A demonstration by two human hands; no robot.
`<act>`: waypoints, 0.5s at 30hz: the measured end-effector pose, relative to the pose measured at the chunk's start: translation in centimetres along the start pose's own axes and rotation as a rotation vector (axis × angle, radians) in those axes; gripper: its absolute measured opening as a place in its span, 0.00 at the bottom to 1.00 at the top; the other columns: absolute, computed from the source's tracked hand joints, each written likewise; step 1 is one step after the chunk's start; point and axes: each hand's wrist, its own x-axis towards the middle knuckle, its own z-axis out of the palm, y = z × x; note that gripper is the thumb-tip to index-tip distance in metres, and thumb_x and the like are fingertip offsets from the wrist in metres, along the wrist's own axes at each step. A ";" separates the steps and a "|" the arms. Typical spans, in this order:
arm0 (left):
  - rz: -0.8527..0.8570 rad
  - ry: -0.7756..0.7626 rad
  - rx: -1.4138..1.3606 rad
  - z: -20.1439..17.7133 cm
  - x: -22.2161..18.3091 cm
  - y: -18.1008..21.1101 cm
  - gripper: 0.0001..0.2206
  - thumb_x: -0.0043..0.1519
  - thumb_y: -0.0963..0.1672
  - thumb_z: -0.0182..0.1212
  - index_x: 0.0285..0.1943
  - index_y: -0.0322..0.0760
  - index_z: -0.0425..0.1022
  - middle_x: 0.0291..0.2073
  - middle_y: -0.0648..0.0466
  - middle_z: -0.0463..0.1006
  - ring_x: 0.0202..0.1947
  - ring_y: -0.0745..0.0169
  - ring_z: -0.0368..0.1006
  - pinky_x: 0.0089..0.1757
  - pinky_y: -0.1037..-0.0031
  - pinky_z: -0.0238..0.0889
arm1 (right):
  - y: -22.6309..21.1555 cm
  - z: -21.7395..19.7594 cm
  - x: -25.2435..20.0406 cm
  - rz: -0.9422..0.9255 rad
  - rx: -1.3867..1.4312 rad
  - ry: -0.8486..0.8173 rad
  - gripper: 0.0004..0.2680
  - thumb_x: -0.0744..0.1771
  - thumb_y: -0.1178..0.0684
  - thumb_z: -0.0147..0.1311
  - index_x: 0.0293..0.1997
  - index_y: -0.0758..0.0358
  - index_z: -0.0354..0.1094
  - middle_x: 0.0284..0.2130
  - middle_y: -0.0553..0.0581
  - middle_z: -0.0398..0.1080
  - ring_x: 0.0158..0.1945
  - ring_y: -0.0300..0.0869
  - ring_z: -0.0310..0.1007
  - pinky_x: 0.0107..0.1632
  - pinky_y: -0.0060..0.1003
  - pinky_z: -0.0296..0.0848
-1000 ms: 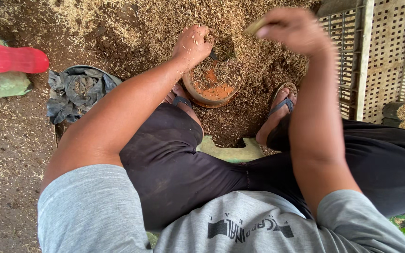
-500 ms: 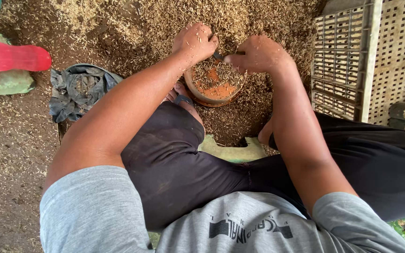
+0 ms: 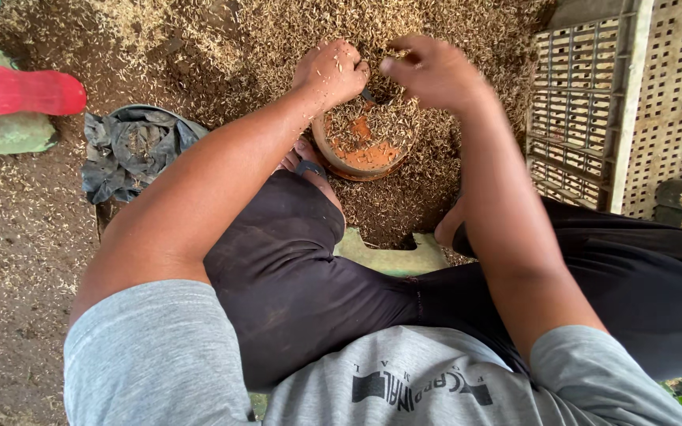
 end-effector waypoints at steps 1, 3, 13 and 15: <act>-0.007 -0.026 0.012 -0.2 -0.1 0.2 0.13 0.62 0.51 0.59 0.31 0.42 0.82 0.26 0.49 0.80 0.30 0.50 0.79 0.39 0.59 0.72 | -0.7 1.5 0.7 -0.043 -0.167 0.003 0.16 0.71 0.44 0.56 0.62 0.59 0.63 0.45 0.61 0.76 0.43 0.45 0.77 0.50 0.47 0.70; -0.020 -0.084 0.034 -0.5 -0.7 0.8 0.13 0.61 0.51 0.59 0.33 0.43 0.82 0.26 0.50 0.80 0.30 0.53 0.80 0.40 0.60 0.73 | -1.3 3.4 1.9 -0.083 -0.128 0.099 0.13 0.68 0.54 0.57 0.59 0.57 0.68 0.45 0.61 0.77 0.44 0.44 0.78 0.46 0.42 0.78; -0.295 -0.446 -0.033 -1.9 -1.4 3.5 0.17 0.65 0.51 0.52 0.35 0.38 0.80 0.24 0.56 0.81 0.23 0.68 0.78 0.28 0.73 0.74 | -0.8 2.5 2.2 -0.047 -0.198 -0.116 0.10 0.70 0.55 0.53 0.58 0.54 0.68 0.39 0.57 0.77 0.40 0.44 0.77 0.42 0.41 0.78; -0.250 -0.409 -0.031 -2.1 -1.5 3.4 0.17 0.65 0.51 0.51 0.35 0.37 0.80 0.23 0.56 0.82 0.23 0.68 0.79 0.28 0.73 0.75 | -1.5 3.4 2.3 -0.129 -0.257 0.041 0.12 0.66 0.56 0.59 0.56 0.57 0.69 0.41 0.59 0.75 0.41 0.44 0.76 0.44 0.40 0.78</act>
